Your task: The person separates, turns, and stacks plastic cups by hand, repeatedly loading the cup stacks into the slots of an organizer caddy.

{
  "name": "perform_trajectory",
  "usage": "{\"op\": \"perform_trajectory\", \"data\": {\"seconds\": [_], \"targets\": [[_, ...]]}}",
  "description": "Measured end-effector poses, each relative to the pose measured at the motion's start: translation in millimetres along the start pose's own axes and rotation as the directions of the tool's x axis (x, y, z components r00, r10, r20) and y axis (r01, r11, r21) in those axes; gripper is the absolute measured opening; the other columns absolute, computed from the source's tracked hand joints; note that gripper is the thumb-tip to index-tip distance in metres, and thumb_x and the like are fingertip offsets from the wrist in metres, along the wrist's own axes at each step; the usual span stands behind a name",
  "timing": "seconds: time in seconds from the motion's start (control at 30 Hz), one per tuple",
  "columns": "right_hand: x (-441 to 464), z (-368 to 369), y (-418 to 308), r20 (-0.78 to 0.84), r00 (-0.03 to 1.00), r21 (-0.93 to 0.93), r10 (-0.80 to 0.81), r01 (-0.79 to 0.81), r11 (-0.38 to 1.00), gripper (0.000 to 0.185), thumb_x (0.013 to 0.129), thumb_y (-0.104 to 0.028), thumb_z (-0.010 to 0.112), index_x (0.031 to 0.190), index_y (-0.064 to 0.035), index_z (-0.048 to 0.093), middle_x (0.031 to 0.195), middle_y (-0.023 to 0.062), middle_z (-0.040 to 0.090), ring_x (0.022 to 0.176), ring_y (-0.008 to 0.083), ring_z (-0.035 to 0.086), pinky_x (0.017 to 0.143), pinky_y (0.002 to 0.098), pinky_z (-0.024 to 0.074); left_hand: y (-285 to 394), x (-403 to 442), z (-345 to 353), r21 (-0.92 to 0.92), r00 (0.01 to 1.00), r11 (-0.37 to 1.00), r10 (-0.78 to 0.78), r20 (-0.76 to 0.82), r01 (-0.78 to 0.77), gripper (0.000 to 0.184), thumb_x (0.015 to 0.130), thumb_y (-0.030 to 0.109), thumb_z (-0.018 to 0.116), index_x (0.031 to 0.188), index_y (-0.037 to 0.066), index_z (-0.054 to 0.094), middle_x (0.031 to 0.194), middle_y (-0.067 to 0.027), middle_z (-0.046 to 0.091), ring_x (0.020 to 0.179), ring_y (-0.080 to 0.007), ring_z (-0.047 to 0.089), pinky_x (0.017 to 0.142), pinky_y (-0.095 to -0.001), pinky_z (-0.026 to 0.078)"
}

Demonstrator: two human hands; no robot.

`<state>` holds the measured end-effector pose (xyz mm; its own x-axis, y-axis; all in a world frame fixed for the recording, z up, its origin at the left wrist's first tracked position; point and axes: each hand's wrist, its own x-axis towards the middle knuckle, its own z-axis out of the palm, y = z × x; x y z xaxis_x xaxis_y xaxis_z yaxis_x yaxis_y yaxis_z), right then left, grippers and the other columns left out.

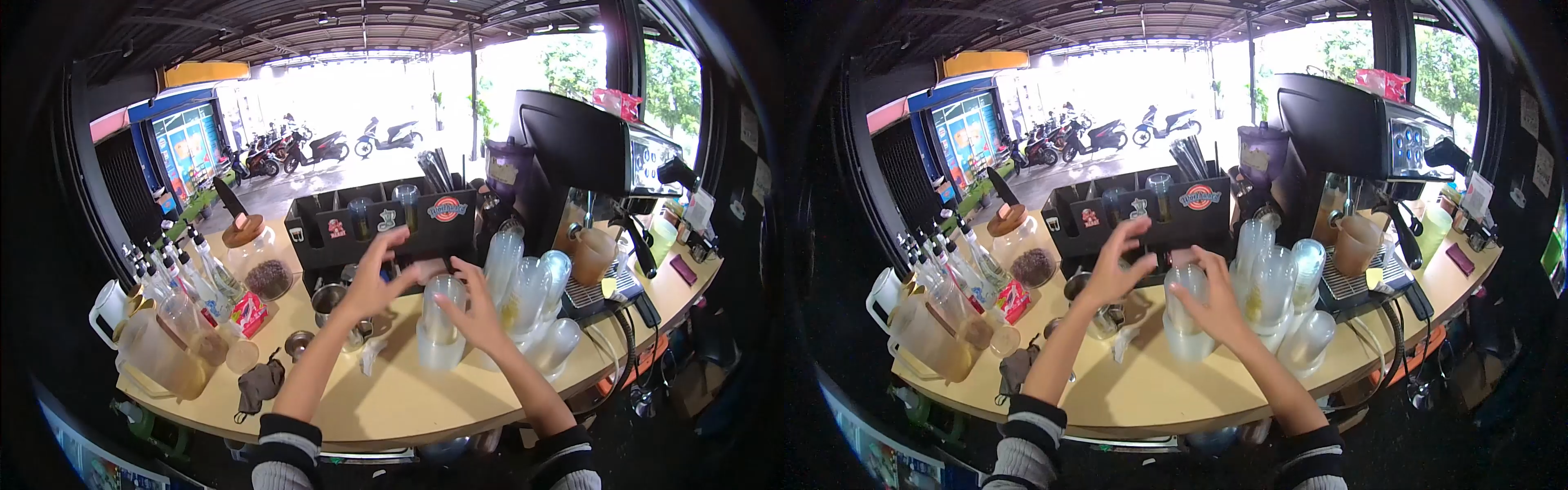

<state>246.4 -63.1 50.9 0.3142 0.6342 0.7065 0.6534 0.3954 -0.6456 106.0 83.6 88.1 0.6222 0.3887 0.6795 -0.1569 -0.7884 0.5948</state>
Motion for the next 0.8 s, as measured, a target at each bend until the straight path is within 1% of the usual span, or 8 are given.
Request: {"op": "perform_trajectory", "data": {"seconds": [0.03, 0.13, 0.17, 0.27, 0.3, 0.43, 0.5, 0.8], "targets": [[-10, -4, 10, 0.032, 0.999, -0.034, 0.034, -0.033, 0.999, 0.075, 0.073, -0.025, 0.073, 0.132, 0.0002, 0.033, 0.119, 0.019, 0.043, 0.108, 0.0296, 0.046, 0.092, 0.0383, 0.0384, -1, -22, 6, -0.045, 0.999, 0.999, -0.02, 0.05, 0.022, 0.071, 0.073, 0.024, 0.074, 0.131, 0.006, 0.037, 0.128, -0.0109, 0.046, 0.12, -0.0235, 0.044, 0.096, -0.0393, 0.038], [-42, -8, 16, 0.099, 0.991, -0.071, 0.09, -0.084, 0.994, 0.086, 0.068, -0.027, 0.076, 0.133, 0.0021, 0.028, 0.124, 0.0219, 0.041, 0.114, 0.0323, 0.045, 0.096, 0.0401, 0.0369, -7, -73, 27, -0.083, 0.959, 0.976, -0.177, 0.222, 0.2, 0.095, 0.061, 0.03, 0.082, 0.137, 0.009, 0.029, 0.134, -0.0119, 0.039, 0.125, -0.0242, 0.037, 0.102, -0.0404, 0.032], [-50, -7, 20, 0.116, 0.989, -0.065, 0.097, -0.09, 0.994, 0.086, 0.068, -0.027, 0.076, 0.133, 0.0021, 0.028, 0.124, 0.0219, 0.041, 0.114, 0.0323, 0.045, 0.096, 0.0401, 0.0369, -16, -83, 39, -0.093, 0.951, 0.972, -0.187, 0.248, 0.215, 0.101, 0.056, 0.031, 0.084, 0.137, 0.006, 0.028, 0.135, -0.0132, 0.038, 0.126, -0.0263, 0.037, 0.103, -0.0407, 0.032], [-61, -6, 27, 0.197, 0.977, -0.034, 0.081, -0.076, 0.997, 0.096, 0.064, -0.029, 0.079, 0.134, 0.005, 0.022, 0.129, 0.025, 0.038, 0.12, 0.0346, 0.041, 0.099, 0.0413, 0.0348, -16, -101, 67, -0.003, 0.958, 0.979, -0.196, 0.21, 0.201, 0.107, 0.052, 0.032, 0.085, 0.135, 0.001, 0.027, 0.136, -0.017, 0.034, 0.126, -0.0291, 0.037, 0.104, -0.0419, 0.032], [-60, -8, 26, 0.238, 0.962, -0.028, 0.133, -0.13, 0.991, 0.098, 0.062, -0.027, 0.079, 0.134, 0.0057, 0.021, 0.13, 0.0253, 0.037, 0.122, 0.0348, 0.04, 0.1, 0.0412, 0.0343, -13, -99, 72, -0.019, 0.963, 0.975, -0.218, 0.16, 0.223, 0.111, 0.05, 0.03, 0.085, 0.136, -0.001, 0.023, 0.135, -0.0187, 0.036, 0.125, -0.0292, 0.038, 0.104, -0.0392, 0.032], [-56, -4, 33, 0.29, 0.928, -0.009, 0.234, -0.242, 0.97, 0.105, 0.057, -0.024, 0.081, 0.135, 0.0056, 0.017, 0.13, 0.0245, 0.037, 0.122, 0.0337, 0.041, 0.101, 0.0396, 0.035, -6, -93, 88, -0.098, 0.961, 0.96, -0.248, 0.124, 0.261, 0.113, 0.049, 0.029, 0.084, 0.137, -0.001, 0.021, 0.133, -0.0188, 0.039, 0.123, -0.0289, 0.041, 0.103, -0.0379, 0.034], [-53, 1, 41, 0.297, 0.929, 0.018, 0.219, -0.235, 0.972, 0.106, 0.056, -0.023, 0.081, 0.135, 0.0056, 0.016, 0.13, 0.0239, 0.037, 0.122, 0.0328, 0.041, 0.101, 0.0389, 0.0349, -17, -96, 97, -0.09, 0.969, 0.965, -0.249, 0.006, 0.248, 0.114, 0.048, 0.029, 0.085, 0.137, -0.001, 0.02, 0.13, -0.0196, 0.043, 0.12, -0.0291, 0.046, 0.1, -0.0372, 0.037], [-53, 6, 40, 0.251, 0.943, 0.094, 0.22, -0.25, 0.964, 0.104, 0.053, -0.021, 0.081, 0.132, 0.0069, 0.019, 0.128, 0.0225, 0.037, 0.121, 0.0318, 0.04, 0.102, 0.0396, 0.034, -34, -107, 104, -0.097, 0.967, 0.966, -0.244, -0.065, 0.238, 0.11, 0.054, 0.025, 0.083, 0.14, 0.009, 0.018, 0.127, -0.0199, 0.048, 0.115, -0.03, 0.05, 0.096, -0.0397, 0.041]]}}
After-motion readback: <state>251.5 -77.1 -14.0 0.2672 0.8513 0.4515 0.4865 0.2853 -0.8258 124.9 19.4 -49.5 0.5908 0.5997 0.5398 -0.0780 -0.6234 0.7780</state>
